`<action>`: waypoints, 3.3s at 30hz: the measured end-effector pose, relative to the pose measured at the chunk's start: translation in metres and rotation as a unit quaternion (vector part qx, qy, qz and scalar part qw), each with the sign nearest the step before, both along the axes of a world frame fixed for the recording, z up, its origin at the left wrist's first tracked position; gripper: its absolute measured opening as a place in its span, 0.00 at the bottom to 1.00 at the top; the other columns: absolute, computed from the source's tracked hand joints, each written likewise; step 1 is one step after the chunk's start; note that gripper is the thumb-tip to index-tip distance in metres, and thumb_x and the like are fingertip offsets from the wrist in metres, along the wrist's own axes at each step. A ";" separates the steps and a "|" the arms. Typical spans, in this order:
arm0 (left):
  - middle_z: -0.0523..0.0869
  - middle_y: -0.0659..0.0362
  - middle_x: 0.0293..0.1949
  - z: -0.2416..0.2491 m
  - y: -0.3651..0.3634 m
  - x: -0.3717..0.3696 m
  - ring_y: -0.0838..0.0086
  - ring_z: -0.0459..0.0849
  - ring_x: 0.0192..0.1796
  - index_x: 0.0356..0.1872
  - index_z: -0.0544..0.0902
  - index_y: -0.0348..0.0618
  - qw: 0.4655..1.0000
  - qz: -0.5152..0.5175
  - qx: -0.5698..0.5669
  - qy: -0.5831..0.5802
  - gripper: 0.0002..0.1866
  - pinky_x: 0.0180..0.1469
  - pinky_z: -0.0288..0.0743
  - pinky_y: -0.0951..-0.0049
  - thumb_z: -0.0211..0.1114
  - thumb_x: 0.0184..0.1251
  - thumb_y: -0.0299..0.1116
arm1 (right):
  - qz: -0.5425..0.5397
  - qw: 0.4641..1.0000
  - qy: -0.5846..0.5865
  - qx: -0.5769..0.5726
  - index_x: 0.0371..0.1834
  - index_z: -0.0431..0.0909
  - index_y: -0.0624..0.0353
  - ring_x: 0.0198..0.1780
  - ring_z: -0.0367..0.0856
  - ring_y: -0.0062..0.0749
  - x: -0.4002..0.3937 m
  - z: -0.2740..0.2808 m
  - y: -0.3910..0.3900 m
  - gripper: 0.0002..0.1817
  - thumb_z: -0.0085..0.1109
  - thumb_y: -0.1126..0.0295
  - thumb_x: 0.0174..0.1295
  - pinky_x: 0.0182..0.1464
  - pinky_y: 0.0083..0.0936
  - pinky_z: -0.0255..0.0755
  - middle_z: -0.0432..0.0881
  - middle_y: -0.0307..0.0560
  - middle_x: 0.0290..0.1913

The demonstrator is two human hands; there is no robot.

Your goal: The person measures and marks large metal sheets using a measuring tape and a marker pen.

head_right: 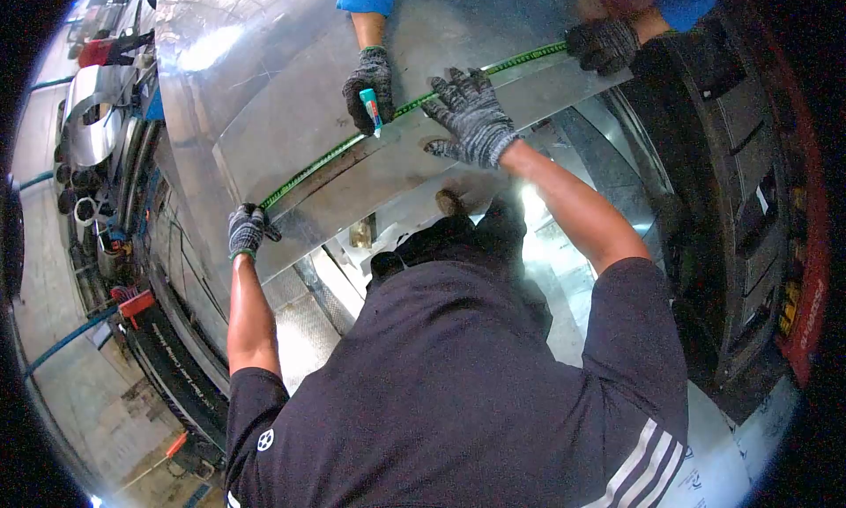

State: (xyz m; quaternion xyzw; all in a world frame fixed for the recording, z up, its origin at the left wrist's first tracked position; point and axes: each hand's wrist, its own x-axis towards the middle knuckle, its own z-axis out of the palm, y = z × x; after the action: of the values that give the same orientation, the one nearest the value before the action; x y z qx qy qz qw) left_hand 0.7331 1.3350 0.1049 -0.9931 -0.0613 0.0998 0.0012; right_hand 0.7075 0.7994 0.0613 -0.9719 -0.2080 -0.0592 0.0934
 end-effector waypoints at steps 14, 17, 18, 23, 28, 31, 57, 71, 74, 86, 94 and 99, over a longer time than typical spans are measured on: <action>0.86 0.40 0.45 -0.003 0.002 0.000 0.45 0.81 0.54 0.47 0.85 0.45 1.000 0.014 0.002 0.005 0.16 0.58 0.75 0.51 0.59 0.66 0.43 | -0.182 0.954 -0.009 0.238 0.43 0.86 0.55 0.47 0.82 0.54 -0.019 0.021 -0.014 0.19 0.55 0.51 0.66 0.52 0.45 0.74 0.85 0.56 0.43; 0.87 0.42 0.44 -0.006 0.006 0.002 0.46 0.81 0.55 0.47 0.85 0.45 1.000 -0.003 0.012 -0.002 0.16 0.59 0.74 0.52 0.60 0.68 0.43 | -0.281 0.924 0.160 0.205 0.45 0.84 0.59 0.47 0.83 0.55 -0.019 0.032 -0.016 0.22 0.52 0.50 0.69 0.53 0.47 0.75 0.85 0.60 0.43; 0.87 0.43 0.43 -0.007 0.008 0.002 0.46 0.81 0.54 0.47 0.85 0.45 1.000 -0.009 0.007 -0.004 0.16 0.58 0.74 0.51 0.60 0.67 0.43 | -0.281 0.924 0.159 0.205 0.45 0.84 0.59 0.47 0.83 0.55 -0.021 0.024 -0.016 0.22 0.52 0.50 0.69 0.53 0.47 0.75 0.85 0.60 0.43; 0.87 0.43 0.43 -0.004 0.004 0.001 0.46 0.80 0.53 0.45 0.85 0.44 1.000 -0.009 0.005 -0.012 0.15 0.57 0.74 0.50 0.61 0.67 0.42 | -0.356 0.900 0.119 0.222 0.45 0.83 0.62 0.49 0.84 0.55 -0.021 -0.022 -0.038 0.24 0.54 0.48 0.70 0.53 0.45 0.75 0.85 0.61 0.44; 0.86 0.43 0.43 -0.013 0.011 0.001 0.45 0.80 0.52 0.43 0.86 0.44 0.999 -0.026 -0.003 -0.025 0.13 0.57 0.74 0.50 0.60 0.67 0.40 | -0.418 0.882 0.089 0.198 0.47 0.81 0.60 0.52 0.81 0.59 -0.007 -0.010 -0.065 0.29 0.46 0.42 0.72 0.54 0.48 0.73 0.84 0.62 0.48; 0.86 0.42 0.43 -0.007 0.007 0.001 0.45 0.80 0.52 0.42 0.85 0.43 0.999 -0.038 -0.005 -0.034 0.13 0.57 0.74 0.51 0.59 0.68 0.39 | -0.415 0.882 0.041 0.221 0.46 0.81 0.60 0.51 0.81 0.59 0.003 -0.050 -0.081 0.28 0.49 0.43 0.70 0.54 0.49 0.73 0.84 0.62 0.47; 0.82 0.38 0.44 0.004 -0.004 0.000 0.44 0.81 0.51 0.49 0.84 0.41 1.000 -0.004 -0.012 0.018 0.17 0.55 0.74 0.53 0.60 0.68 0.42 | -0.453 0.856 0.087 0.233 0.48 0.83 0.55 0.52 0.81 0.58 0.000 -0.015 -0.068 0.29 0.44 0.42 0.70 0.55 0.50 0.75 0.84 0.60 0.50; 0.83 0.38 0.45 0.006 -0.006 -0.001 0.44 0.81 0.51 0.49 0.84 0.41 1.000 0.001 -0.018 0.024 0.17 0.56 0.73 0.54 0.59 0.68 0.42 | -0.449 0.857 0.100 0.232 0.49 0.83 0.56 0.52 0.82 0.59 0.003 -0.011 -0.068 0.29 0.44 0.42 0.69 0.55 0.50 0.75 0.84 0.60 0.50; 0.83 0.38 0.46 0.009 -0.008 -0.001 0.45 0.81 0.51 0.49 0.84 0.41 0.999 0.009 -0.028 0.029 0.17 0.56 0.73 0.53 0.60 0.68 0.41 | -0.449 0.860 0.092 0.226 0.50 0.83 0.56 0.52 0.82 0.59 0.004 -0.009 -0.068 0.30 0.45 0.41 0.69 0.55 0.50 0.75 0.84 0.60 0.51; 0.83 0.39 0.47 0.001 0.000 0.000 0.45 0.81 0.53 0.51 0.83 0.40 1.000 0.005 -0.012 0.021 0.17 0.57 0.74 0.54 0.59 0.70 0.41 | -0.446 0.858 0.092 0.238 0.50 0.83 0.57 0.55 0.81 0.59 0.003 -0.008 -0.068 0.30 0.45 0.41 0.68 0.57 0.49 0.74 0.84 0.61 0.52; 0.83 0.39 0.47 0.004 -0.002 -0.001 0.45 0.80 0.53 0.50 0.84 0.41 0.999 0.007 -0.010 0.031 0.17 0.57 0.73 0.54 0.59 0.70 0.42 | -0.450 0.859 0.074 0.232 0.50 0.81 0.55 0.51 0.83 0.57 0.003 -0.015 -0.068 0.26 0.49 0.44 0.69 0.54 0.48 0.75 0.85 0.59 0.49; 0.85 0.40 0.45 0.006 -0.005 -0.001 0.45 0.80 0.54 0.49 0.84 0.42 1.000 -0.009 -0.014 0.020 0.17 0.58 0.73 0.53 0.58 0.70 0.42 | -0.451 0.860 0.094 0.220 0.49 0.82 0.55 0.53 0.82 0.58 0.004 -0.008 -0.068 0.27 0.47 0.43 0.69 0.56 0.49 0.75 0.84 0.59 0.50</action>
State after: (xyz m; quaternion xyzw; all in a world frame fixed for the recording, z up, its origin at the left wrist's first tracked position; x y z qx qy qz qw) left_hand 0.7325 1.3302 0.1111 -0.9914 -0.0510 0.1204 -0.0110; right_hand 0.7115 0.7319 0.0538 -0.9145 0.2811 -0.0477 0.2869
